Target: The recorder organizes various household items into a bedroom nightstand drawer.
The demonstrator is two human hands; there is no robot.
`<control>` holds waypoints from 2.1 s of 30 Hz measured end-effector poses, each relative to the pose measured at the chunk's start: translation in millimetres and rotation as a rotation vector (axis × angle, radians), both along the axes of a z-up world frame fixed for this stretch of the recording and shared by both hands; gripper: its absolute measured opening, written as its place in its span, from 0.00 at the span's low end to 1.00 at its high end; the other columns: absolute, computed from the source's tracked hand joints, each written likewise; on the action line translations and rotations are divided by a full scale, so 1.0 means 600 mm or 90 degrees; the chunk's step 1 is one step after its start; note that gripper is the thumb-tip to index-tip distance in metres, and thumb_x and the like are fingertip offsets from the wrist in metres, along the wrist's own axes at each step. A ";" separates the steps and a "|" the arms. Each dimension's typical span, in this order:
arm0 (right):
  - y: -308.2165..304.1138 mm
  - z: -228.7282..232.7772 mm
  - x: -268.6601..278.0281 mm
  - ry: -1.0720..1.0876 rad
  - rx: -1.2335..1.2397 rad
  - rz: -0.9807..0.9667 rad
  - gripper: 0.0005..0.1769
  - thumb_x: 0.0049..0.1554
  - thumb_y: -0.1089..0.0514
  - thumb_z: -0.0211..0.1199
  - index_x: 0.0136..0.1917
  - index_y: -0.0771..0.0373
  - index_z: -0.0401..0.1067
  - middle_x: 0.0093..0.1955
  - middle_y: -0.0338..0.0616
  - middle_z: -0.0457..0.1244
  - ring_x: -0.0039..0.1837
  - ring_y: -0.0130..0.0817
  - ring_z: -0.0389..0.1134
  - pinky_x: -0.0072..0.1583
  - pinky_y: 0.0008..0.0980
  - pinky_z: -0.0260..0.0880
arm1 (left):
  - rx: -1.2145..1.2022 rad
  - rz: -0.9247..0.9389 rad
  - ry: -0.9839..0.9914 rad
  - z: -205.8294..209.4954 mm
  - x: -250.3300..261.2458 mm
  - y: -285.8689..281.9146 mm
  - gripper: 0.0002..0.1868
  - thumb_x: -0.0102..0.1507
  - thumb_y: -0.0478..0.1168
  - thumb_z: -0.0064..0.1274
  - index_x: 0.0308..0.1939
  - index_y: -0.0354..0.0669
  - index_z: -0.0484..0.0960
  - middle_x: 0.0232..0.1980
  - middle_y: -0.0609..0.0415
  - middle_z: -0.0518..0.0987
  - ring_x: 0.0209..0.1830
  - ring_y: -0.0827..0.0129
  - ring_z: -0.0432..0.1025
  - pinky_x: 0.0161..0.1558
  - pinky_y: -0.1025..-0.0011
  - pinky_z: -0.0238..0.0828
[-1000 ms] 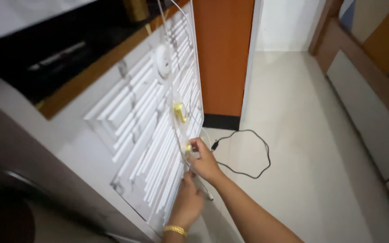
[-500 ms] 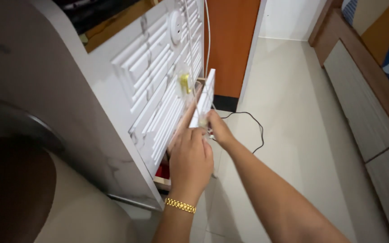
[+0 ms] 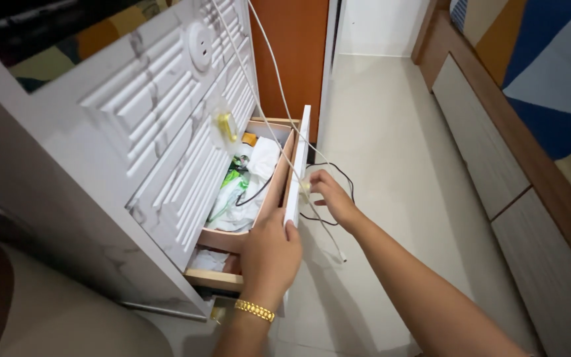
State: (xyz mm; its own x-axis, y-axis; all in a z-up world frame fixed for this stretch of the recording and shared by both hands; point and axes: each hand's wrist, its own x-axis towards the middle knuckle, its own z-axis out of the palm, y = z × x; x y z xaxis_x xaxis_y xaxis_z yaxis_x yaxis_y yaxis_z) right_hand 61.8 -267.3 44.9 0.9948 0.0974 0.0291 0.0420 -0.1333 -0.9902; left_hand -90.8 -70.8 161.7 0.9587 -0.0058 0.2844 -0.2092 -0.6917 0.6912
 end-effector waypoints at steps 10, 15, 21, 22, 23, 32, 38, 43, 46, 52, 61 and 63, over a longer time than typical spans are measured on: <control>-0.081 -0.015 -0.074 0.008 -0.079 0.015 0.32 0.50 0.66 0.56 0.67 0.54 0.56 0.60 0.39 0.59 0.55 0.34 0.68 0.54 0.38 0.70 | -0.113 -0.043 0.025 -0.008 -0.011 -0.046 0.15 0.63 0.41 0.46 0.47 0.41 0.84 0.38 0.39 0.84 0.40 0.45 0.78 0.43 0.53 0.74; -0.156 -0.045 -0.113 0.158 -0.203 0.059 0.34 0.54 0.62 0.61 0.72 0.57 0.56 0.52 0.56 0.69 0.53 0.37 0.76 0.58 0.36 0.68 | -0.166 -0.088 0.072 0.012 -0.036 -0.073 0.16 0.62 0.42 0.48 0.50 0.39 0.83 0.36 0.40 0.84 0.38 0.47 0.79 0.42 0.55 0.75; -0.193 0.038 -0.063 -0.230 -0.543 -0.346 0.44 0.49 0.60 0.75 0.72 0.57 0.54 0.63 0.56 0.62 0.53 0.42 0.68 0.50 0.40 0.72 | -0.157 -0.121 -0.006 -0.039 -0.040 -0.106 0.19 0.60 0.42 0.52 0.51 0.35 0.82 0.40 0.36 0.83 0.41 0.43 0.77 0.46 0.53 0.73; -0.183 0.066 -0.057 -0.235 -0.542 -0.347 0.44 0.49 0.60 0.75 0.72 0.57 0.54 0.63 0.56 0.62 0.53 0.42 0.68 0.50 0.40 0.72 | -0.156 -0.120 -0.011 -0.049 -0.044 -0.111 0.19 0.60 0.42 0.52 0.51 0.35 0.82 0.40 0.36 0.83 0.41 0.43 0.77 0.46 0.53 0.73; -0.171 0.093 -0.050 -0.124 -0.415 -0.326 0.47 0.50 0.63 0.71 0.75 0.55 0.48 0.69 0.53 0.56 0.46 0.40 0.70 0.45 0.37 0.74 | -0.160 -0.141 -0.053 -0.060 -0.047 -0.115 0.21 0.60 0.42 0.53 0.53 0.33 0.81 0.41 0.35 0.82 0.43 0.42 0.76 0.47 0.52 0.72; -0.192 0.146 -0.005 0.031 -0.168 -0.192 0.19 0.59 0.57 0.64 0.61 0.64 0.67 0.43 0.51 0.67 0.36 0.33 0.68 0.38 0.33 0.69 | -0.103 -0.195 0.098 0.036 -0.066 -0.100 0.26 0.64 0.46 0.51 0.64 0.40 0.75 0.48 0.39 0.82 0.51 0.45 0.76 0.54 0.54 0.71; -0.090 0.464 -0.170 -0.151 -0.453 -0.086 0.15 0.65 0.48 0.59 0.47 0.61 0.76 0.34 0.46 0.65 0.36 0.33 0.61 0.40 0.33 0.62 | -0.016 -0.088 -0.326 0.169 -0.018 -0.103 0.44 0.56 0.43 0.59 0.75 0.41 0.59 0.65 0.36 0.76 0.65 0.43 0.69 0.64 0.58 0.62; -0.080 0.691 -0.227 -0.327 -0.438 0.060 0.13 0.60 0.49 0.59 0.48 0.59 0.76 0.42 0.40 0.71 0.46 0.28 0.70 0.48 0.34 0.73 | 0.031 -0.128 -0.541 0.386 0.063 -0.092 0.49 0.51 0.41 0.66 0.72 0.44 0.57 0.63 0.44 0.79 0.67 0.47 0.69 0.70 0.51 0.47; -0.119 0.822 -0.234 -0.533 -0.382 -0.148 0.13 0.65 0.56 0.51 0.52 0.58 0.77 0.52 0.43 0.70 0.55 0.30 0.69 0.56 0.35 0.70 | -0.011 -0.216 -0.404 0.509 0.117 -0.062 0.29 0.62 0.41 0.60 0.66 0.48 0.67 0.56 0.50 0.82 0.59 0.52 0.74 0.66 0.48 0.55; -0.192 0.988 -0.253 -0.723 -0.429 -0.531 0.18 0.70 0.41 0.58 0.50 0.54 0.79 0.47 0.44 0.64 0.45 0.33 0.63 0.43 0.36 0.65 | 0.411 -0.006 -0.699 0.762 0.067 -0.019 0.05 0.56 0.44 0.61 0.33 0.53 0.88 0.42 0.52 0.83 0.47 0.50 0.75 0.45 0.48 0.70; -0.189 1.053 -0.247 -0.727 -1.094 -0.775 0.18 0.63 0.38 0.62 0.44 0.49 0.84 0.58 0.44 0.67 0.50 0.37 0.73 0.45 0.36 0.75 | 0.153 -0.208 -0.216 0.803 0.249 -0.104 0.11 0.66 0.41 0.48 0.46 0.38 0.78 0.53 0.35 0.83 0.55 0.48 0.79 0.57 0.55 0.77; -0.195 1.056 -0.234 -0.588 -0.912 -0.656 0.19 0.64 0.42 0.63 0.47 0.58 0.83 0.50 0.50 0.70 0.39 0.41 0.74 0.43 0.40 0.75 | 0.268 -0.207 -0.285 0.785 0.294 -0.128 0.11 0.70 0.41 0.42 0.53 0.39 0.71 0.56 0.36 0.78 0.58 0.44 0.73 0.60 0.53 0.68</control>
